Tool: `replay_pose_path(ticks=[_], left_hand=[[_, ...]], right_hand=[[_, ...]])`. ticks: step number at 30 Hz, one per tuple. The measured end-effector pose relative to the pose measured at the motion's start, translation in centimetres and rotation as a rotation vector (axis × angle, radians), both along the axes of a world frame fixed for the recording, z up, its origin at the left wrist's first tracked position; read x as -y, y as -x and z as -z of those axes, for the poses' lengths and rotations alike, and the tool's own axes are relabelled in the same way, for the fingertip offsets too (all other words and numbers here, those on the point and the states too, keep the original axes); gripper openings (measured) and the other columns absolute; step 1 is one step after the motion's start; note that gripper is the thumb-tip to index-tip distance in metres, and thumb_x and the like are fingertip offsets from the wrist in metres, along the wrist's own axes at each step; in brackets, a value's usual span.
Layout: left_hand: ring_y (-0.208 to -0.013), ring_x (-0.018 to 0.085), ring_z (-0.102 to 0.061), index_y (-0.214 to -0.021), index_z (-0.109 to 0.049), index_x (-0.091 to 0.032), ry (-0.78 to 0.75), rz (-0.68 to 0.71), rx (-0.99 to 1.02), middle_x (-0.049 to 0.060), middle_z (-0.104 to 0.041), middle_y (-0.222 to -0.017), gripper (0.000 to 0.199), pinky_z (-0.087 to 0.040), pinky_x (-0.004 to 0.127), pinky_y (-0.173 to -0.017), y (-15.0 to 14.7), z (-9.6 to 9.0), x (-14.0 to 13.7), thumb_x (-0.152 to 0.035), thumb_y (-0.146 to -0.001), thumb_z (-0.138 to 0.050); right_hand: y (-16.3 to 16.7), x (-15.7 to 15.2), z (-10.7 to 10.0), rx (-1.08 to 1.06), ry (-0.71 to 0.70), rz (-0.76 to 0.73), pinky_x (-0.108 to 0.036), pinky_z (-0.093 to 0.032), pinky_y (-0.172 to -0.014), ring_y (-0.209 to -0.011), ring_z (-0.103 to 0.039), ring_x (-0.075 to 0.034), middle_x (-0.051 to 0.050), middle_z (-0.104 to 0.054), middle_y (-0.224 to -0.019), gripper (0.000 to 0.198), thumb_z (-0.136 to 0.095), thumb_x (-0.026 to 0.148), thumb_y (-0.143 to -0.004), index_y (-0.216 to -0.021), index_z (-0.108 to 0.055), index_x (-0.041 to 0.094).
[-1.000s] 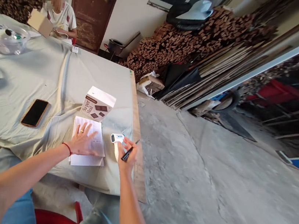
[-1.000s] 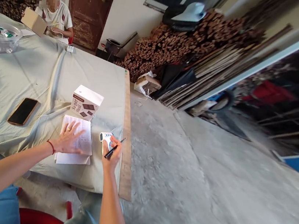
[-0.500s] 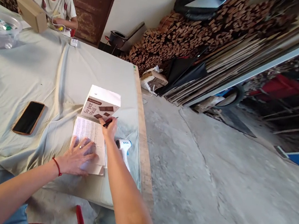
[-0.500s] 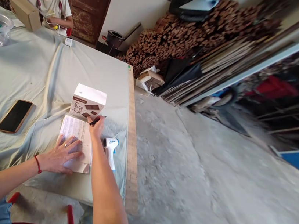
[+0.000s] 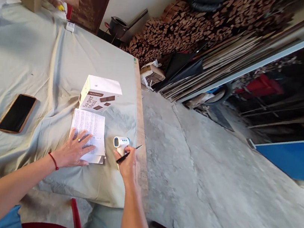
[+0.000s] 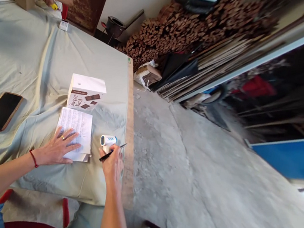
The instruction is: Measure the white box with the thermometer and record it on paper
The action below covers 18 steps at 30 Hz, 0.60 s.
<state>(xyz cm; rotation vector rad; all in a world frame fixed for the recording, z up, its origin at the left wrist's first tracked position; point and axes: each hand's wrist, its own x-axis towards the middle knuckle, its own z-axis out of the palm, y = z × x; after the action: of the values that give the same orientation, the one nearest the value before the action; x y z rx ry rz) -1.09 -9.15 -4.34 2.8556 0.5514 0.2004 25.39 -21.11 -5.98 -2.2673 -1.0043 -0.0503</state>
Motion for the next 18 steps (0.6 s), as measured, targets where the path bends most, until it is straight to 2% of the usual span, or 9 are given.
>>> replay_pose_path(ticks=[2,5,9,11,14,16,18], left_hand=[[-0.157,0.048,-0.03,-0.152,-0.057,-0.028,0.032,-0.007,-0.005,0.02,-0.039,-0.169,0.069,-0.021,0.082,-0.12,-0.3,0.0,-0.2,-0.056,-0.092,-0.076],[-0.157,0.044,-0.034,-0.148,-0.06,-0.021,0.086,-0.016,0.008,0.019,-0.046,-0.165,0.066,-0.023,0.073,-0.126,-0.5,-0.1,-0.1,-0.055,-0.093,-0.074],[-0.15,0.033,-0.047,-0.137,-0.065,-0.018,0.15,-0.081,0.103,0.015,-0.063,-0.148,0.04,-0.037,0.055,-0.126,-0.6,-0.5,0.1,-0.038,-0.102,-0.061],[-0.146,0.032,-0.052,-0.131,-0.065,-0.019,0.163,-0.14,0.145,0.015,-0.065,-0.143,0.032,-0.042,0.052,-0.122,-0.6,-0.7,-0.4,-0.031,-0.102,-0.058],[-0.136,0.033,-0.058,-0.129,-0.061,-0.019,0.197,-0.279,0.227,0.017,-0.063,-0.14,0.031,-0.048,0.053,-0.115,-1.1,-0.9,-2.8,-0.033,-0.101,-0.056],[-0.13,0.035,-0.06,-0.13,-0.056,-0.016,0.241,-0.437,0.354,0.02,-0.059,-0.141,0.039,-0.05,0.056,-0.112,-1.8,-0.9,-5.2,-0.039,-0.099,-0.058],[-0.135,0.037,-0.056,-0.136,-0.048,-0.016,0.307,-0.624,0.543,0.021,-0.055,-0.142,0.05,-0.047,0.06,-0.114,-2.8,-0.6,-8.0,-0.042,-0.096,-0.062]], right_hand=[[0.6,1.1,0.7,-0.047,-0.011,0.008,-0.042,-0.046,-0.065,-0.071,-0.058,-0.028,-0.004,-0.061,-0.076,0.051,-0.058,0.075,-0.076,-0.09,-0.056,0.026],[2.5,0.4,0.3,-0.176,-0.17,-0.018,-0.039,-0.049,-0.063,-0.067,-0.061,-0.025,-0.007,-0.068,-0.084,0.048,-0.065,0.07,-0.076,-0.089,-0.054,0.025],[5.6,-1.4,-1.2,-0.358,-0.385,-0.119,-0.036,-0.055,-0.066,-0.068,-0.065,-0.02,-0.011,-0.075,-0.104,0.048,-0.075,0.061,-0.076,-0.094,-0.053,0.023],[6.4,-2.1,-1.4,-0.384,-0.395,-0.163,-0.035,-0.055,-0.067,-0.071,-0.066,-0.019,-0.011,-0.076,-0.108,0.046,-0.076,0.058,-0.076,-0.095,-0.053,0.023],[5.3,-3.5,-0.8,-0.346,-0.332,-0.197,-0.036,-0.054,-0.071,-0.077,-0.067,-0.022,-0.011,-0.075,-0.109,0.045,-0.075,0.057,-0.074,-0.095,-0.053,0.024],[3.7,-4.7,-0.3,-0.265,-0.28,-0.153,-0.036,-0.052,-0.071,-0.08,-0.066,-0.024,-0.012,-0.074,-0.108,0.043,-0.072,0.056,-0.073,-0.094,-0.053,0.024],[1.9,-6.4,0.0,-0.196,-0.238,-0.101,-0.035,-0.05,-0.071,-0.081,-0.065,-0.025,-0.011,-0.073,-0.104,0.04,-0.067,0.055,-0.074,-0.094,-0.052,0.024]])
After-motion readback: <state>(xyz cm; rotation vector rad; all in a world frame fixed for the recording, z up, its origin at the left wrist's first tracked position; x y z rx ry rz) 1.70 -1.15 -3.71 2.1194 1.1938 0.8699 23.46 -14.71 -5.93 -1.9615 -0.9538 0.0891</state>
